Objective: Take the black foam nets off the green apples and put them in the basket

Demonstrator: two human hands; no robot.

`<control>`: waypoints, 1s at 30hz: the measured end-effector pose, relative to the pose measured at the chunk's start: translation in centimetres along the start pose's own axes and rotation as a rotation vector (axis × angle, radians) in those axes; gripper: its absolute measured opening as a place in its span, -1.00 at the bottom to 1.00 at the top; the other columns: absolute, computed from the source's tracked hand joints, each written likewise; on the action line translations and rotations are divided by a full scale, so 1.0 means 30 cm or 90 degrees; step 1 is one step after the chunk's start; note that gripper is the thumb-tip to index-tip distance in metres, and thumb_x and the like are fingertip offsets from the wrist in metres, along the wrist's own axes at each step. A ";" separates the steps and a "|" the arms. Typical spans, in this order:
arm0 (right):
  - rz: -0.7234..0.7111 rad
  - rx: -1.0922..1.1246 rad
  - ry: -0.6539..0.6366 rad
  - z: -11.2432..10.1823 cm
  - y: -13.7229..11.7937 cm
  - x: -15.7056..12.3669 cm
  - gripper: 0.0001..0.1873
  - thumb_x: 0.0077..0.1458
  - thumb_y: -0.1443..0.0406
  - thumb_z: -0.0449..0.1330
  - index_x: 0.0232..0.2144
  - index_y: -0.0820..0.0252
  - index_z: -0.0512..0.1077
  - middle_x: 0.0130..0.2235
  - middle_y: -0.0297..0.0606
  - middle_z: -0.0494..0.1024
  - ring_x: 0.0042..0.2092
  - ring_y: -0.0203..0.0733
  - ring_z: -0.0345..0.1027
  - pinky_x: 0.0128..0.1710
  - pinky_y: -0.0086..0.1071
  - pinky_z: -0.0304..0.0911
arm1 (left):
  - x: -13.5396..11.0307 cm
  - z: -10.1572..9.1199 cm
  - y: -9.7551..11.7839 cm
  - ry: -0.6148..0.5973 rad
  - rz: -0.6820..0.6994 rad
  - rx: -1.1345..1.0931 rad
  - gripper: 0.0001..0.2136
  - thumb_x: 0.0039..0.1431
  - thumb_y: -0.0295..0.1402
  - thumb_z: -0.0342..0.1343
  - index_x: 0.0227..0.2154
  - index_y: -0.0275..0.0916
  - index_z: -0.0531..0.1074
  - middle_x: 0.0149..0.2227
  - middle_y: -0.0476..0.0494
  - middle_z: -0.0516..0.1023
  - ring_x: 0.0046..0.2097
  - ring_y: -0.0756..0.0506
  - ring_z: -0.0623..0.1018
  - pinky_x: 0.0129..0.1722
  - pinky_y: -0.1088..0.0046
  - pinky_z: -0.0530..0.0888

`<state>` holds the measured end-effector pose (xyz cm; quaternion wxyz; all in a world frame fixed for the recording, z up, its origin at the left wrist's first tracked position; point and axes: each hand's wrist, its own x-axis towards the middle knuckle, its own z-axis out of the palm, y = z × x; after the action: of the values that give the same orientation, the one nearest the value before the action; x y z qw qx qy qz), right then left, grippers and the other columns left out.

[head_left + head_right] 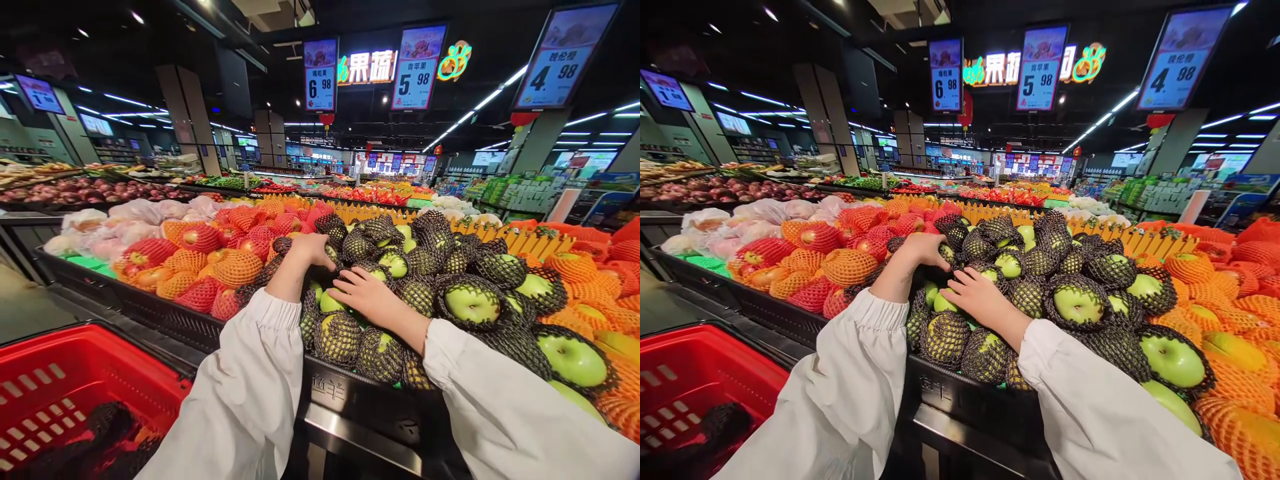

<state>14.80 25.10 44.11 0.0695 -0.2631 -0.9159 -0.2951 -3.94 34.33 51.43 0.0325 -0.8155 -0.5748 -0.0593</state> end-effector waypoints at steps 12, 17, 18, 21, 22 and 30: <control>-0.084 -0.106 0.045 0.059 -0.013 0.025 -0.63 0.34 0.37 0.08 0.15 0.07 0.40 0.15 -0.25 0.53 0.24 0.00 0.32 0.23 -0.03 0.27 | 0.031 0.005 0.080 -0.185 0.037 0.031 -0.16 -0.26 -0.32 0.44 0.22 -0.12 0.42 0.22 -0.28 0.51 0.20 -0.34 0.53 0.15 0.27 0.47; -0.071 -0.085 0.055 0.059 -0.030 0.044 -0.76 0.34 0.36 0.10 -0.02 0.12 0.49 0.18 -0.34 0.52 0.23 0.00 0.31 0.22 -0.05 0.25 | 0.006 0.000 0.065 -0.154 0.012 0.038 -0.21 -0.10 -0.17 0.37 0.27 -0.20 0.35 0.25 -0.36 0.46 0.23 -0.39 0.49 0.18 0.15 0.45; -0.066 -0.079 0.053 0.058 -0.036 0.048 -0.78 0.34 0.36 0.09 -0.05 0.14 0.50 0.18 -0.34 0.52 0.22 -0.01 0.31 0.21 -0.06 0.25 | -0.004 -0.002 0.059 -0.124 -0.003 0.032 -0.22 -0.05 -0.09 0.33 0.27 -0.22 0.34 0.25 -0.40 0.45 0.24 -0.41 0.47 0.18 0.12 0.44; -0.039 -0.058 0.025 0.052 -0.051 0.060 -0.80 0.37 0.37 0.05 -0.12 0.20 0.48 0.10 -0.29 0.57 0.11 -0.04 0.37 0.14 -0.09 0.28 | -0.035 -0.011 0.046 0.032 -0.046 -0.011 -0.26 0.09 0.06 0.15 0.25 -0.28 0.32 0.26 -0.51 0.39 0.19 -0.47 0.50 0.13 0.03 0.46; -0.028 -0.052 0.010 0.049 -0.054 0.062 -0.80 0.37 0.37 0.04 -0.13 0.21 0.47 0.05 -0.27 0.59 0.05 -0.05 0.38 0.10 -0.11 0.29 | -0.043 -0.015 0.043 0.103 -0.051 -0.032 -0.32 0.13 0.03 0.10 0.24 -0.28 0.33 0.24 -0.50 0.39 0.16 -0.46 0.52 0.09 0.03 0.48; -0.038 -0.047 -0.037 0.011 -0.053 0.062 -0.72 0.32 0.43 0.07 0.03 0.19 0.42 -0.04 -0.21 0.56 -0.02 -0.04 0.35 0.02 -0.13 0.25 | -0.022 0.001 0.078 0.199 0.329 -0.338 -0.65 0.16 -0.24 0.09 -0.04 -0.24 0.55 -0.07 -0.17 0.60 -0.21 -0.10 0.54 -0.14 0.36 0.47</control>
<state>12.39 25.01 43.57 0.0244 -0.2460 -0.9135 -0.3232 -1.95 32.92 51.35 -0.0785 -0.8945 -0.3033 -0.3190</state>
